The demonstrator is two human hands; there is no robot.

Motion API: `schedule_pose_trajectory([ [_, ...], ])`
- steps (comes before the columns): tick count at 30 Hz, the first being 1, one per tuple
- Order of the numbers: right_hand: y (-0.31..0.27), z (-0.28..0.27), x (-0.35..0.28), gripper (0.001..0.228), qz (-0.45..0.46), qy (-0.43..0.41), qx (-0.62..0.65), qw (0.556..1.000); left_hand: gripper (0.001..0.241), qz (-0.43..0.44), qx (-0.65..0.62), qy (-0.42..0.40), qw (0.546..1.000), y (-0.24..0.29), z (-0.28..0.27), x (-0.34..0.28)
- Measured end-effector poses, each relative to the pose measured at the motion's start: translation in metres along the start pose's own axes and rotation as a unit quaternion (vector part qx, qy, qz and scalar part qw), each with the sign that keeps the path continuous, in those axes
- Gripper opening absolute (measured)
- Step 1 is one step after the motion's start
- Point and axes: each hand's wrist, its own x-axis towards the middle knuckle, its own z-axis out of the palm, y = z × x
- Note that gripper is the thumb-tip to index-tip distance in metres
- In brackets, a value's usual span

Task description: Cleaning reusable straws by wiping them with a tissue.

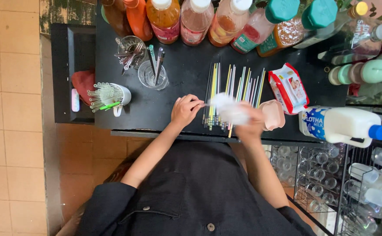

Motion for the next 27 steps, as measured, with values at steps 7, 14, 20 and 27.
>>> schedule_pose_trajectory([
  [7, 0.005, -0.034, -0.007, 0.022, 0.105, 0.214, 0.069, 0.969, 0.023, -0.200, -0.059, -0.131, 0.969, 0.024, -0.028, -0.002],
  [14, 0.052, -0.011, -0.013, 0.013, 0.268, 0.095, 0.015, 0.959, 0.036, -0.324, -0.010, -0.125, 0.938, 0.036, -0.029, -0.032],
  [20, 0.007, 0.002, 0.022, 0.017, 0.176, -0.069, -0.002, 0.982, 0.033, -0.325, -0.045, -0.053, 0.943, 0.057, -0.064, -0.014],
  [27, 0.014, -0.022, 0.033, 0.017, 0.149, -0.063, -0.005, 0.987, 0.038, -0.097, -0.154, 0.267, 0.946, 0.096, -0.172, 0.046],
])
